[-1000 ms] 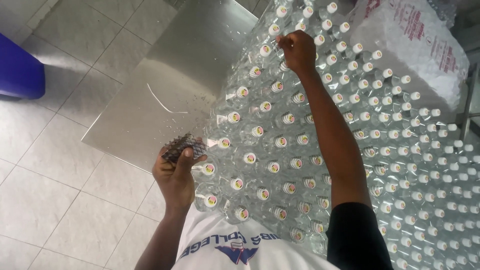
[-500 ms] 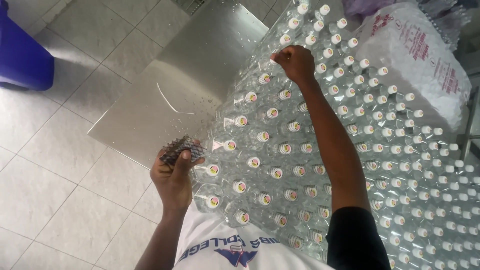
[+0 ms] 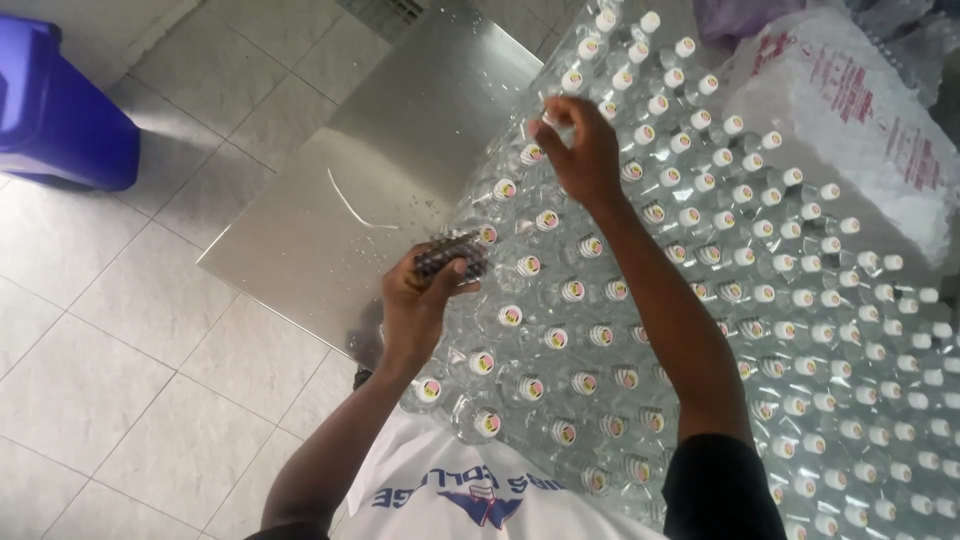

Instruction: Manually applying small circular labels or seals to the caps of water bottles arranged on a table.

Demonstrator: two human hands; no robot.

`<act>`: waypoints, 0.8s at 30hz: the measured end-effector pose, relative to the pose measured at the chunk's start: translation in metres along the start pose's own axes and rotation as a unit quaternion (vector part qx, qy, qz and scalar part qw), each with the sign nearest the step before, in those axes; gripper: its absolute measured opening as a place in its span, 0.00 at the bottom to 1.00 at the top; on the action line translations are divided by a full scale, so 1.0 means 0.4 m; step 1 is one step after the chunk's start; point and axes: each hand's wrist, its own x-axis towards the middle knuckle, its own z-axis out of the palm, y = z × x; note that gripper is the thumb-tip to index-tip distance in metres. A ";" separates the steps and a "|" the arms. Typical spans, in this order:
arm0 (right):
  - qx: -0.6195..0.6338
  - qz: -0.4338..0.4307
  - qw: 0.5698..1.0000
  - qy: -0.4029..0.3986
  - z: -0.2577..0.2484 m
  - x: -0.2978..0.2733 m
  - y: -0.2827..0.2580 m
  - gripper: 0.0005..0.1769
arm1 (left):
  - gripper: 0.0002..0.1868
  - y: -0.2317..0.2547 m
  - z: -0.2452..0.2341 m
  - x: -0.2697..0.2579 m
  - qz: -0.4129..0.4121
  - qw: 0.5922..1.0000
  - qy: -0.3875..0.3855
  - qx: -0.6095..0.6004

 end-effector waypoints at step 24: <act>-0.048 0.136 0.984 0.101 -0.303 -0.107 0.292 0.37 | 0.21 0.039 0.035 -0.144 -0.001 0.996 0.072 -0.044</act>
